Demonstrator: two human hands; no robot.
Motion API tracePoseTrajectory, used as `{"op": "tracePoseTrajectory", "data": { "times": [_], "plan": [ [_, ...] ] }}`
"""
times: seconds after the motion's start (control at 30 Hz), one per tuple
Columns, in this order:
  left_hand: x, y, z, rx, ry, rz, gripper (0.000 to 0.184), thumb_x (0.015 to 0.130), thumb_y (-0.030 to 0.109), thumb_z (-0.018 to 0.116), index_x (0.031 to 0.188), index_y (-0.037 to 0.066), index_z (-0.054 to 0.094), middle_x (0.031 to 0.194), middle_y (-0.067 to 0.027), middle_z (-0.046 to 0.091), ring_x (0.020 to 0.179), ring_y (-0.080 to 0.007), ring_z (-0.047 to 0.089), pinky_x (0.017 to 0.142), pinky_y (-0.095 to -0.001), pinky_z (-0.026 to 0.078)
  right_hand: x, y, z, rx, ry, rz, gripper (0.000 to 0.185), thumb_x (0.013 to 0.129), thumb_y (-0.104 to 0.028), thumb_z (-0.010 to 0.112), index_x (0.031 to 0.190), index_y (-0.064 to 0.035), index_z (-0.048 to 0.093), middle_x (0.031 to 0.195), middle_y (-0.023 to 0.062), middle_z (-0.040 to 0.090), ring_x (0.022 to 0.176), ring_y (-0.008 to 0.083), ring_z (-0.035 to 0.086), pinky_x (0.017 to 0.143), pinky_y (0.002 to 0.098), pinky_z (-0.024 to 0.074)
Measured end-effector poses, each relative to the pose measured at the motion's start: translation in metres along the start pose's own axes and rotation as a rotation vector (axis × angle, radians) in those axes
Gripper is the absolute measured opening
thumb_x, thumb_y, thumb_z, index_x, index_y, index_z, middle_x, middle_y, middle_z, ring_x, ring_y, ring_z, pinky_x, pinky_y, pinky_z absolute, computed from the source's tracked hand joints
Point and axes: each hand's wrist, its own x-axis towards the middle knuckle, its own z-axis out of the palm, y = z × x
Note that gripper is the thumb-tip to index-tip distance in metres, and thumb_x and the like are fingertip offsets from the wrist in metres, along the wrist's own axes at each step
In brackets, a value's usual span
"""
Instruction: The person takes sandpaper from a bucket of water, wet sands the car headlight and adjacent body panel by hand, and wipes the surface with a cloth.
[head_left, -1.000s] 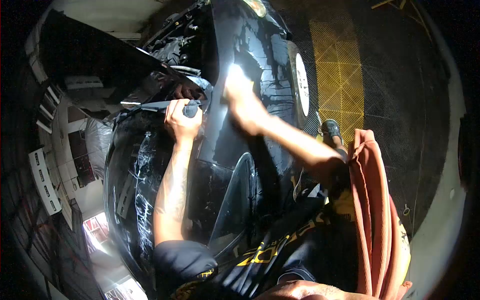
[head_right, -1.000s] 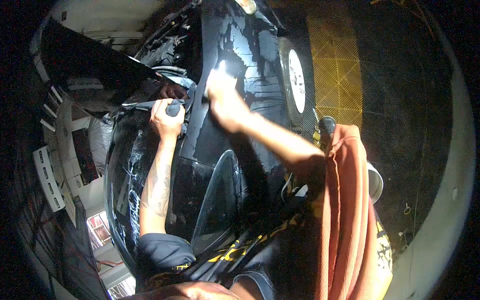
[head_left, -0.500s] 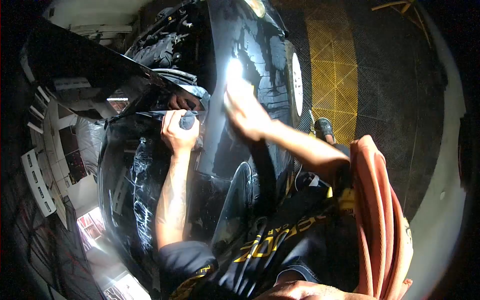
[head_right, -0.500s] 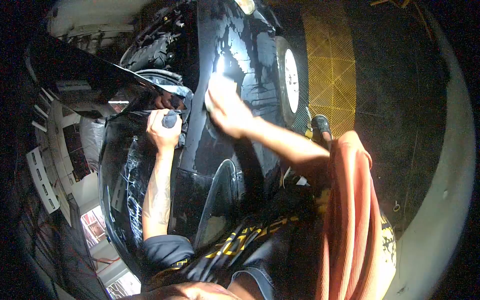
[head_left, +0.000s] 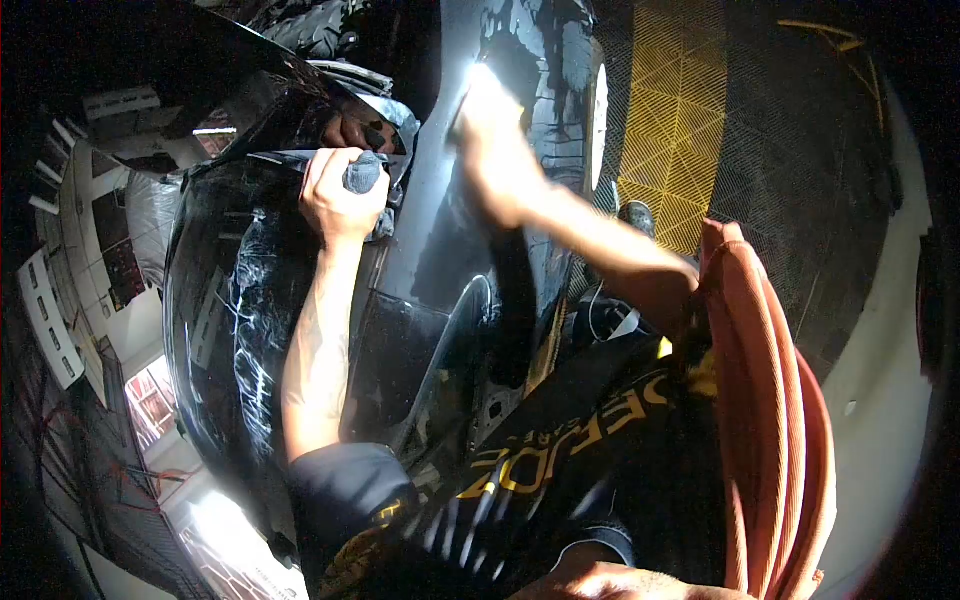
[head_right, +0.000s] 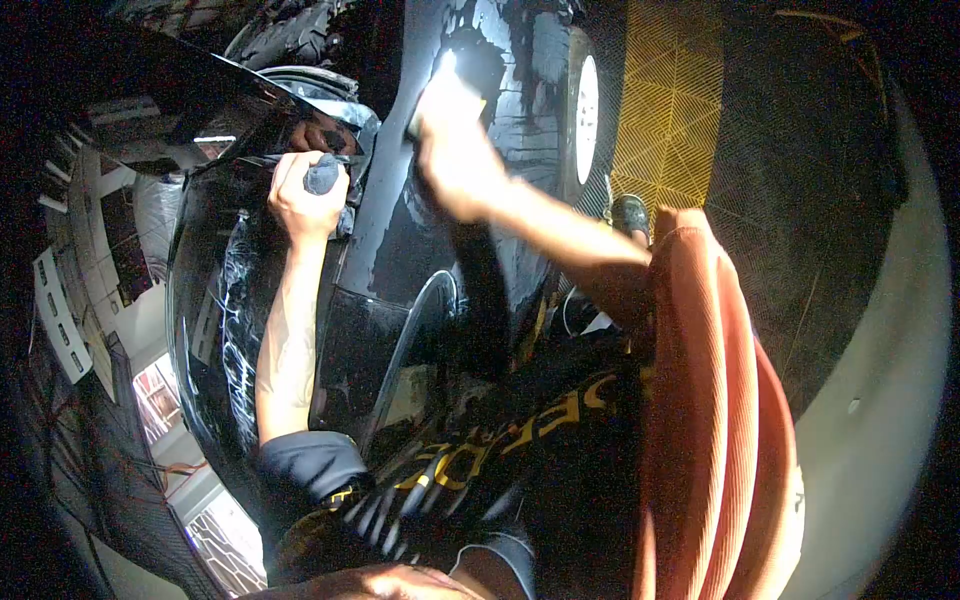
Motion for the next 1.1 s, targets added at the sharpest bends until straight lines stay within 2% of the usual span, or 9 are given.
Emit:
{"op": "tracePoseTrajectory", "data": {
  "times": [0.13,0.23,0.3,0.37,0.43,0.63,0.77,0.87,1.1],
  "plan": [
    [0.001,0.002,-0.001,0.008,0.006,0.038,0.018,0.067,0.010,0.078,0.080,0.006,0.066,0.079,-0.0099,0.064,0.075,-0.0317,0.064,0.070,-0.0402,0.052,-0.079,-0.045,0.003,0.034,-0.053,-0.316,0.039,0.087,-0.009,0.041,0.122,0.0068,0.048,0.128,0.0327,0.046,0.123,0.0481,0.044,0.110,0.0525,0.0310],
    [-0.001,-0.001,0.002,0.024,0.000,0.026,0.019,0.067,0.011,0.078,0.080,0.006,0.066,0.079,-0.0097,0.064,0.075,-0.0311,0.064,0.070,-0.0398,0.052,-0.018,0.018,0.011,-0.199,0.178,-0.163,0.034,0.087,-0.007,0.042,0.117,0.0052,0.049,0.118,0.0302,0.051,0.118,0.0452,0.048,0.107,0.0493,0.0359],
    [-0.004,-0.002,-0.002,0.042,0.003,0.030,0.019,0.067,0.012,0.079,0.080,0.006,0.066,0.080,-0.0094,0.065,0.075,-0.0305,0.065,0.070,-0.0395,0.052,-0.026,-0.026,-0.003,-0.010,-0.219,0.187,0.042,0.098,-0.017,0.035,0.131,0.0058,0.046,0.135,0.0312,0.044,0.134,0.0452,0.039,0.117,0.0482,0.0253],
    [-0.003,-0.005,0.004,0.042,0.013,0.042,0.018,0.068,0.012,0.078,0.081,0.007,0.066,0.079,-0.0092,0.065,0.075,-0.0303,0.065,0.070,-0.0396,0.052,-0.099,-0.076,0.048,0.271,0.149,-0.042,0.039,0.094,-0.014,0.034,0.126,0.0034,0.048,0.133,0.0297,0.046,0.132,0.0456,0.039,0.115,0.0528,0.0264],
    [-0.005,-0.007,0.008,0.025,0.034,0.039,0.020,0.064,0.012,0.078,0.080,0.009,0.066,0.080,-0.0083,0.063,0.076,-0.0310,0.064,0.070,-0.0408,0.051,-0.130,-0.083,0.034,0.184,0.015,-0.264,0.053,0.081,-0.005,0.046,0.133,0.0051,0.047,0.139,0.0331,0.043,0.135,0.0482,0.036,0.118,0.0530,0.0239],
    [-0.005,-0.010,0.007,0.056,0.040,0.031,0.018,0.065,0.016,0.078,0.078,0.011,0.067,0.079,-0.0074,0.063,0.076,-0.0301,0.064,0.068,-0.0408,0.052,-0.059,-0.057,0.021,0.120,-0.078,0.201,0.036,0.084,-0.004,0.043,0.117,0.0063,0.054,0.130,0.0329,0.049,0.128,0.0486,0.042,0.114,0.0532,0.0299],
    [-0.005,-0.009,0.007,0.084,0.036,0.051,0.018,0.069,0.014,0.078,0.081,0.007,0.067,0.079,-0.0097,0.065,0.075,-0.0295,0.065,0.069,-0.0395,0.052,-0.145,-0.107,0.044,0.187,0.018,-0.403,0.037,0.080,-0.002,0.048,0.116,0.0062,0.055,0.127,0.0303,0.051,0.127,0.0452,0.045,0.113,0.0539,0.0307],
    [-0.004,-0.008,0.008,0.087,0.044,0.061,0.019,0.069,0.016,0.078,0.081,0.007,0.068,0.080,-0.0101,0.065,0.075,-0.0302,0.065,0.069,-0.0401,0.053,-0.066,-0.051,0.031,0.035,0.091,-0.128,0.028,0.085,-0.007,0.046,0.108,0.0062,0.053,0.118,0.0288,0.052,0.117,0.0454,0.049,0.105,0.0496,0.0379],
    [-0.006,-0.006,0.005,0.088,0.011,0.030,0.017,0.070,0.015,0.077,0.082,0.007,0.067,0.082,-0.0095,0.066,0.078,-0.0294,0.066,0.072,-0.0398,0.053,-0.109,-0.058,0.037,0.177,-0.002,-0.367,0.060,0.093,-0.012,0.042,0.149,0.0063,0.032,0.155,0.0317,0.027,0.146,0.0476,0.022,0.122,0.0553,0.0111]
  ]
}}
